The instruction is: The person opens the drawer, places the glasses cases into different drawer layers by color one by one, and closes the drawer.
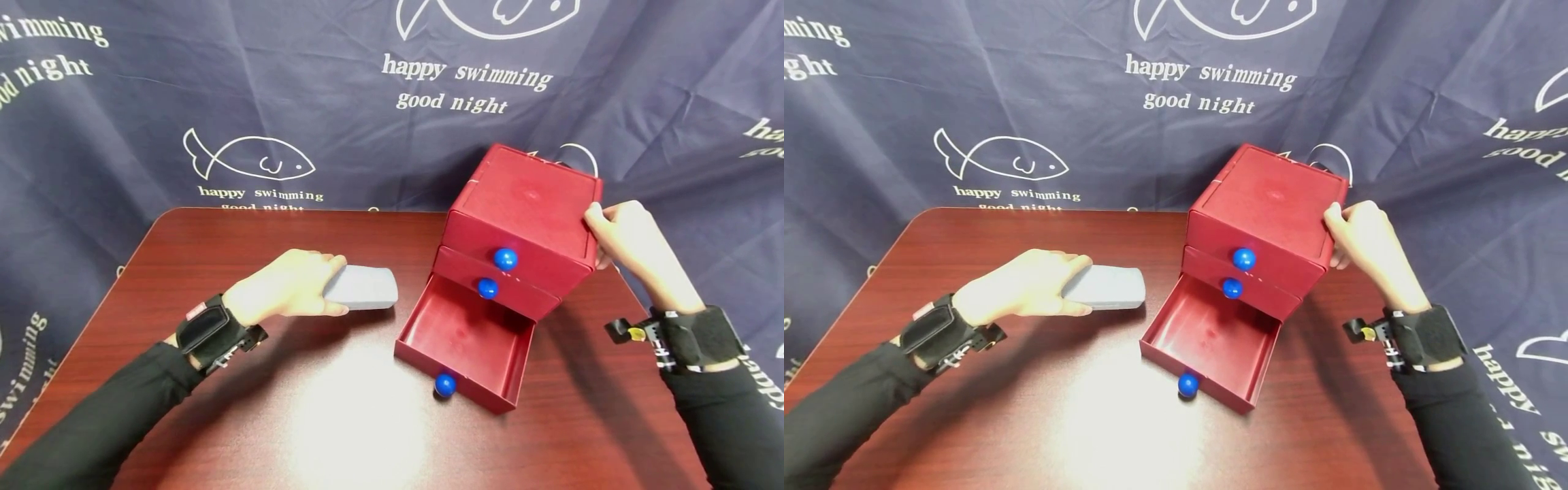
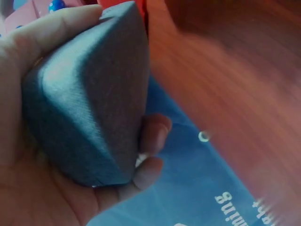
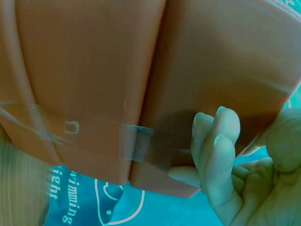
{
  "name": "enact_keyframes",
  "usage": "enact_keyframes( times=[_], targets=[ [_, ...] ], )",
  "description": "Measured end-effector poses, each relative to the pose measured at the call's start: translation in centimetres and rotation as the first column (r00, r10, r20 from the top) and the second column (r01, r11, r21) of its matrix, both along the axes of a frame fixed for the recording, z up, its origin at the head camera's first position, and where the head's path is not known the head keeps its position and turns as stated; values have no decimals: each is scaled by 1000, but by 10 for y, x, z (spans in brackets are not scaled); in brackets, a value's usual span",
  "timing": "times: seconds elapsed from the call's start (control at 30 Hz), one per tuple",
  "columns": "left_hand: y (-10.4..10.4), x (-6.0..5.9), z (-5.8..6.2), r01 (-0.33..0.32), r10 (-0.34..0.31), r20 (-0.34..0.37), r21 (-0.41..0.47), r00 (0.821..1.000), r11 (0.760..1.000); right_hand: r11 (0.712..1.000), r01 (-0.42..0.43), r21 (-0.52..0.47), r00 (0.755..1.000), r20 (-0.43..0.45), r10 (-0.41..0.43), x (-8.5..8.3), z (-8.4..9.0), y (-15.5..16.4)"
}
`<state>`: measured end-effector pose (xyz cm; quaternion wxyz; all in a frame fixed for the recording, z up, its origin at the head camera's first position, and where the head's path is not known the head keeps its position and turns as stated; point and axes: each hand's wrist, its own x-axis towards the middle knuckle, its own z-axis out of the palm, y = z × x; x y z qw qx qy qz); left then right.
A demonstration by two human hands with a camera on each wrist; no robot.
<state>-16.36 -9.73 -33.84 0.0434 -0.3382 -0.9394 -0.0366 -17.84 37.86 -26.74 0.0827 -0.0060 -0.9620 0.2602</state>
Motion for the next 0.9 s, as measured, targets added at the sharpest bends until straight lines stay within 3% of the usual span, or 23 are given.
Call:
enact_keyframes(
  times=[0.17,0.4,0.63,0.9],
  targets=[
    [1,2,14,27,-26,-37,39,999,999,1000,0,4,1000,-3,0,1,2,0],
    [20,7,31,82,-83,-47,-15,995,997,1000,-7,10,1000,-2,7,1,1,0],
    [44,11,38,149,-150,-11,-33,989,988,1000,-2,21,1000,4,2,1,1,1],
    [73,12,40,217,-218,-24,-49,976,975,1000,-2,17,1000,-5,2,0,1,1]
  ],
)
